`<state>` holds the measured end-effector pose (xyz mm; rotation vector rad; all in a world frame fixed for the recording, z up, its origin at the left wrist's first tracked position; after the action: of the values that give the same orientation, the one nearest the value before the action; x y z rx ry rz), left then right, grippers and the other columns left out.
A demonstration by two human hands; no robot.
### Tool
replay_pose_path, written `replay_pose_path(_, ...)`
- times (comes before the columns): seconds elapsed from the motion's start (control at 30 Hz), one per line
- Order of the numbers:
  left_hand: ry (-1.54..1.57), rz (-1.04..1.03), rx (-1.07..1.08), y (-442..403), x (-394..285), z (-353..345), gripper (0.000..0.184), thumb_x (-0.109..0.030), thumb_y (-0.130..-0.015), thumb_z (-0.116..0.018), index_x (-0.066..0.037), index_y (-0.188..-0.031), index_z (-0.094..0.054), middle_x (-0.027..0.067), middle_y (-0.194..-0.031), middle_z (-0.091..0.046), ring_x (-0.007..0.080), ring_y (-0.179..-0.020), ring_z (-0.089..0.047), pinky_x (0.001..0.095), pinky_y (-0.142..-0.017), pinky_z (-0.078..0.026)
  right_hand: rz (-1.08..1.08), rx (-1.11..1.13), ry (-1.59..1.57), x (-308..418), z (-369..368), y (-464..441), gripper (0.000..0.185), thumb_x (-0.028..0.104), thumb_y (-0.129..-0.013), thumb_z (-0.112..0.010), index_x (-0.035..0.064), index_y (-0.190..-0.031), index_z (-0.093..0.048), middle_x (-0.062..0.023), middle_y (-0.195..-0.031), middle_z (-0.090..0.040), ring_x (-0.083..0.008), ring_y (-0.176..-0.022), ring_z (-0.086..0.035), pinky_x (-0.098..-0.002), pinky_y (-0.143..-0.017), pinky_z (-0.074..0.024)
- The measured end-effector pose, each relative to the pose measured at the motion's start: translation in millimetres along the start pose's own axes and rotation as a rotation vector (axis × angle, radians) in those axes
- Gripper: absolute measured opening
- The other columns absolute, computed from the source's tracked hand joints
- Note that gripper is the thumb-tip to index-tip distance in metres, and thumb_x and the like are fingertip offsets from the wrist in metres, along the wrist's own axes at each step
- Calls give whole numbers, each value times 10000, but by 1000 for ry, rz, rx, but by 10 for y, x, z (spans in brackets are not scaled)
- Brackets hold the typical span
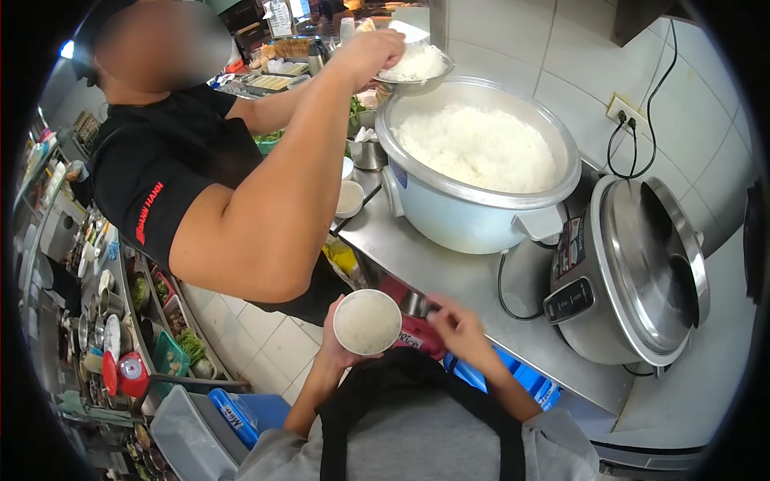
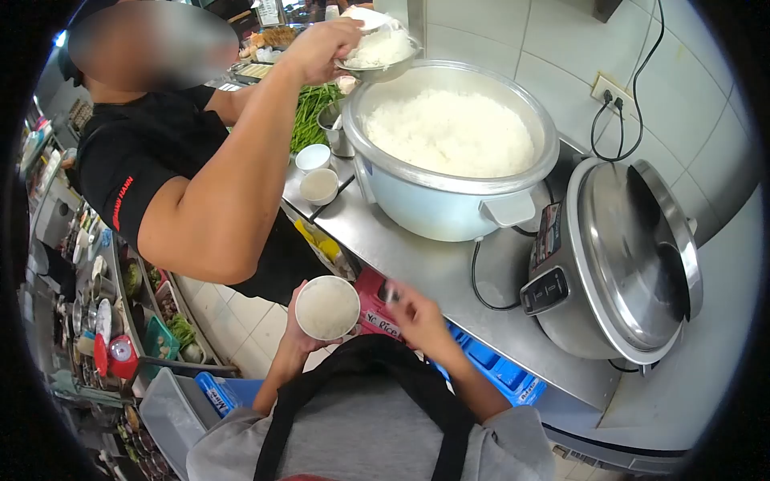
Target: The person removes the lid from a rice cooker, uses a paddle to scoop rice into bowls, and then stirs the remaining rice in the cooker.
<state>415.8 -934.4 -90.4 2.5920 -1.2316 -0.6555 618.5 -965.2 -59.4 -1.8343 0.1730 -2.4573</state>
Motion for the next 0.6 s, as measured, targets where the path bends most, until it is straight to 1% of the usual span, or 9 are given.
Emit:
replay_pose_path(0.17, -5, 10, -54, 37, 44, 211, 673, -648, -825, -325, -153, -1251, -489, 164, -1158, -576, 403, -901, -624, 545, -554, -551, -36, -235, -7, 314, 402, -729, 405, 118, -848, -609, 30, -1232, -515, 13, -585, -460, -65, -527, -408, -244, -473, -347)
replay_pose_path(0.23, -9, -12, 3, 19, 0, 109, 674, -646, -828, -317, -146, -1244, -492, 164, -1150, -580, 397, -897, -627, 537, -553, -554, 154, -295, -103, 220, 212, -527, 300, 121, -848, -614, 38, -1134, -581, -6, -621, -489, -74, -569, -423, -250, -522, -380)
replay_pose_path(0.3, -6, -8, -62, 58, 53, 5, 724, -687, -793, -332, -112, -1193, -516, 208, -993, -620, 430, -806, -631, 508, -473, -552, 69, -88, -163, 57, -83, -199, 187, 126, -843, -624, 52, -1014, -636, -24, -678, -554, -87, -641, -494, -281, -603, -429)
replay_pose_path(0.33, -59, 28, -281, 104, 31, 312, 735, -697, -783, -332, -114, -1194, -508, 225, -955, -617, 429, -781, -632, 475, -463, -554, 39, -158, -158, 38, 27, -65, 187, 126, -843, -624, 52, -1014, -636, -24, -678, -554, -87, -641, -494, -281, -603, -429)
replay_pose_path(0.4, -133, -129, -214, -40, -46, 445, 768, -705, -769, -340, -86, -1197, -499, 234, -921, -614, 420, -747, -627, 407, -394, -515, 153, 193, -78, 288, 90, 167, 141, 135, -835, -642, 64, -956, -664, -42, -747, -617, -106, -705, -559, -297, -657, -456)
replay_pose_path(0.43, -340, -227, -108, -379, -363, 52, 604, -577, -768, -357, -85, -1086, -505, 195, -881, -604, 364, -753, -619, 388, -465, -507, 30, 183, -89, 509, 457, 231, 162, 137, -819, -666, 57, -959, -662, -54, -858, -658, -118, -790, -597, -301, -688, -467)
replay_pose_path(0.5, -1172, -90, 167, -1432, -1246, -1572, 288, -323, -765, -391, -82, -863, -516, 117, -801, -583, 252, -765, -604, 350, -606, -491, 94, -271, -80, 997, 1447, 390, 188, 114, -846, -607, 32, -1011, -643, -39, -933, -659, -133, -844, -603, -291, -686, -470)
replay_pose_path(0.57, -1928, 55, 468, -1898, -1479, -2763, 159, -68, -761, -425, -79, -639, -527, 38, -722, -562, 140, -777, -588, 312, -748, -474, -315, -566, 826, 1429, 2340, 635, 242, 29, -802, -515, 26, -1009, -642, -134, -831, -666, -221, -751, -646, -317, -650, -487)
replay_pose_path(0.6, -2117, -84, 589, -1726, -1459, -2855, 173, -70, -776, -407, -70, -665, -539, 40, -796, -595, 134, -868, -571, 287, -863, -417, -312, -719, 1167, 1412, 2696, 844, 253, 37, -794, -481, 37, -981, -652, -182, -800, -643, -314, -739, -634, -370, -665, -486)
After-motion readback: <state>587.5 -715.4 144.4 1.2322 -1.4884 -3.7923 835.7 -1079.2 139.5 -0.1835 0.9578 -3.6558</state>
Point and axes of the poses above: each hand's wrist, its own y-axis away from the middle knuckle, its own z-axis out of the back of the hand, x = y × z, the point moved 5 cm from there along -y, towards the middle knuckle
